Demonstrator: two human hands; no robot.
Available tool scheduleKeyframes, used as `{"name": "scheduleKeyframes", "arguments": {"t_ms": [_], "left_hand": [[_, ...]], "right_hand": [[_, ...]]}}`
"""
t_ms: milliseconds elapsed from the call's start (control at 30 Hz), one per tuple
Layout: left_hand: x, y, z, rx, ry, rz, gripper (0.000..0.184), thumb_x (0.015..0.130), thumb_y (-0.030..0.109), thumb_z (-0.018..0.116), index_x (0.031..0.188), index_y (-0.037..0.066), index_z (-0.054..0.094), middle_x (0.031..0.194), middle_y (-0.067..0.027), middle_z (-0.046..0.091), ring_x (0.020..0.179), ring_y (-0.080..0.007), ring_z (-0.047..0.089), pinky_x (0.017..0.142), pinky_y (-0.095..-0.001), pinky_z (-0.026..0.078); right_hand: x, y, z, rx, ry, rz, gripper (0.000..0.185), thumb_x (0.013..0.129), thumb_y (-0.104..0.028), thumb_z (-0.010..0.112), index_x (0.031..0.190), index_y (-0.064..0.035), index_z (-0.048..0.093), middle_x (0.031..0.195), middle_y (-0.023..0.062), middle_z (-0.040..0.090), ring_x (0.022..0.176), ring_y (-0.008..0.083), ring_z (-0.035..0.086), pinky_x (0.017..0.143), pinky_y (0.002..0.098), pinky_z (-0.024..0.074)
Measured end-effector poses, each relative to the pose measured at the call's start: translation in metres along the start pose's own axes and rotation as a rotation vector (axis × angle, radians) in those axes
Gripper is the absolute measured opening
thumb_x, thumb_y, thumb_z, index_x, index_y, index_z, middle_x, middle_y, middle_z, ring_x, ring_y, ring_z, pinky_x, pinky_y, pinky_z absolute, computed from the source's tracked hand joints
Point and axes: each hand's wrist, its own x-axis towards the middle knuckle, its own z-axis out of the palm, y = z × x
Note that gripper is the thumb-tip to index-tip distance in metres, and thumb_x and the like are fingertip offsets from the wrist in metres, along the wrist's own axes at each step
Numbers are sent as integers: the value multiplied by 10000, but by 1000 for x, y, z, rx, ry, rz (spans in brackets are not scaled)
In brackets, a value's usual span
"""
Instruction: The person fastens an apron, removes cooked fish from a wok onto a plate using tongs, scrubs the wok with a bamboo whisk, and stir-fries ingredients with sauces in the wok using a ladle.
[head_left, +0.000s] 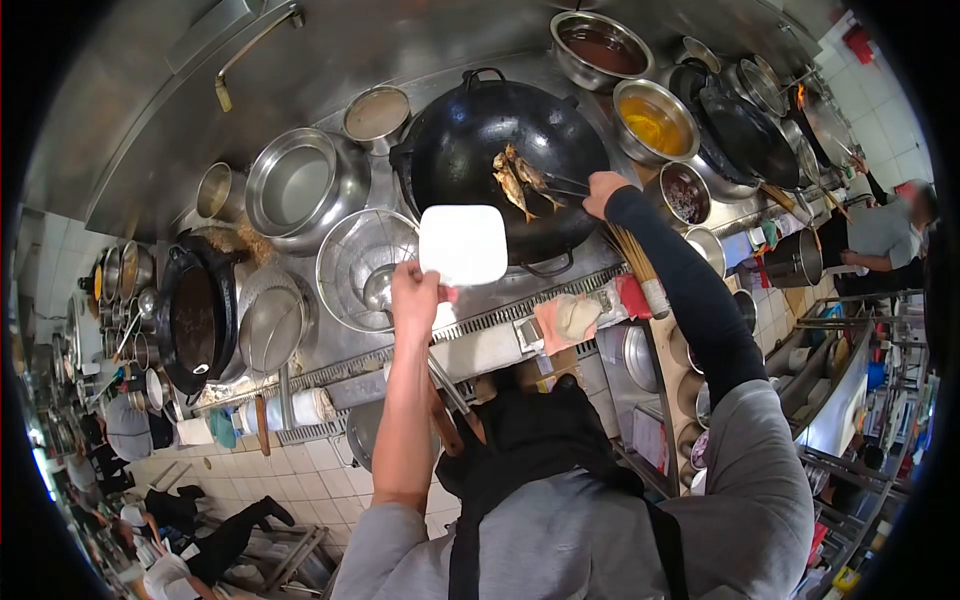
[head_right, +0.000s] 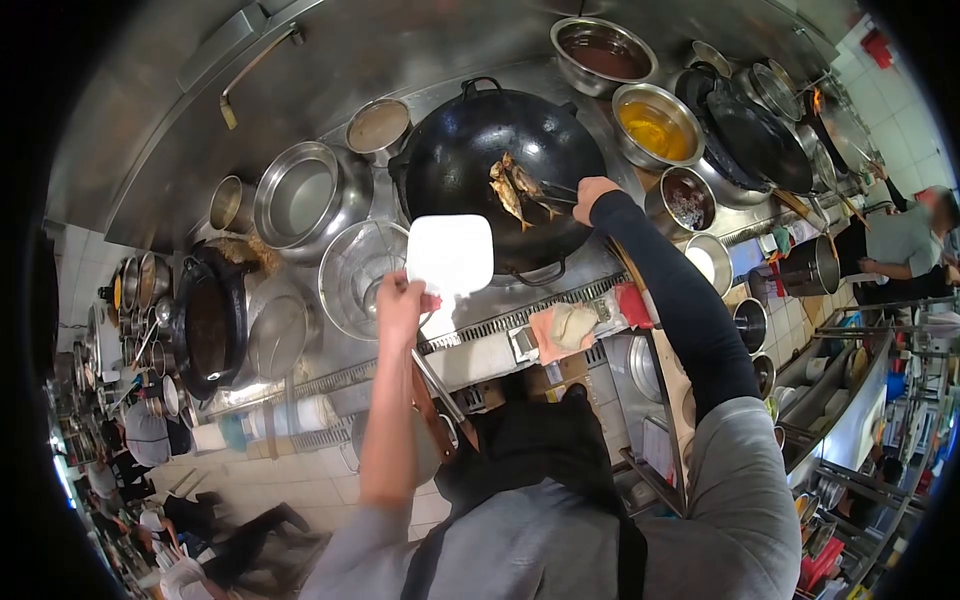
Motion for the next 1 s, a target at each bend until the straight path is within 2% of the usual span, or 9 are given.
{"name": "scheduleKeyframes", "arguments": {"t_ms": [167,200,300,433,467,567,733,833,1000], "left_hand": [[72,30,53,412,-11,125,259,917,-2,550,1084,-189,487,817,-290,713,600,-287,742,509,-367,608],[88,25,63,448,-16,132,254,922,3,562,1064,-195,492,834,-304,714,588,-298,738,492,-372,607],[113,13,96,496,-6,125,265,919,-10,571,1086,-201,494,859,-318,717,603,-321,747,497,-379,620],[127,-10,128,382,-71,35,247,914,-41,523,1108,-192,502,948,-343,703,643,-326,757,499,-377,631],[129,-17,135,291,-64,-21,229,916,-47,510,1097,-187,499,947,-331,698,643,-325,755,494,-380,631],[128,-36,140,134,-63,-47,188,926,-60,487,1084,-162,489,919,-285,680,638,-308,744,510,-371,638],[110,-42,107,-27,-13,43,246,955,-60,447,1190,-127,424,892,-248,675,611,-279,727,520,-357,632],[73,-19,57,-40,62,91,282,964,-30,458,1229,-125,442,924,-242,685,639,-262,729,564,-351,637],[34,-3,-3,-88,218,85,362,966,-21,512,1299,-128,422,957,-236,670,645,-256,715,551,-346,622]], "right_hand": [[11,74,23,144,69,-211,415,819,-360,764,973,24,734,878,206,733,875,404,725,810,435,583],[-24,33,-44,413,-265,141,423,848,-347,777,995,44,714,758,150,687,656,320,689,675,402,566],[-49,45,-48,755,-309,272,326,898,-260,769,1038,31,731,713,56,637,488,180,541,428,337,435],[-84,31,-57,679,-252,95,409,885,-320,766,1064,44,715,842,153,714,724,228,682,711,363,543],[-91,23,-59,575,-186,-4,437,873,-335,769,1089,41,716,952,217,726,921,308,703,850,386,534],[-105,3,-64,424,-135,-74,446,866,-347,766,1086,38,719,1045,265,715,1051,365,680,932,407,511],[-126,-3,-115,463,102,-36,439,851,-334,763,1058,51,720,1013,270,717,984,420,698,905,458,532],[-90,3,-85,277,199,-88,397,850,-314,746,1011,48,717,1025,281,717,1007,441,693,921,472,537],[-46,-50,-10,164,98,-16,342,829,-251,668,953,65,718,1001,294,727,1036,430,704,962,461,558]]}}
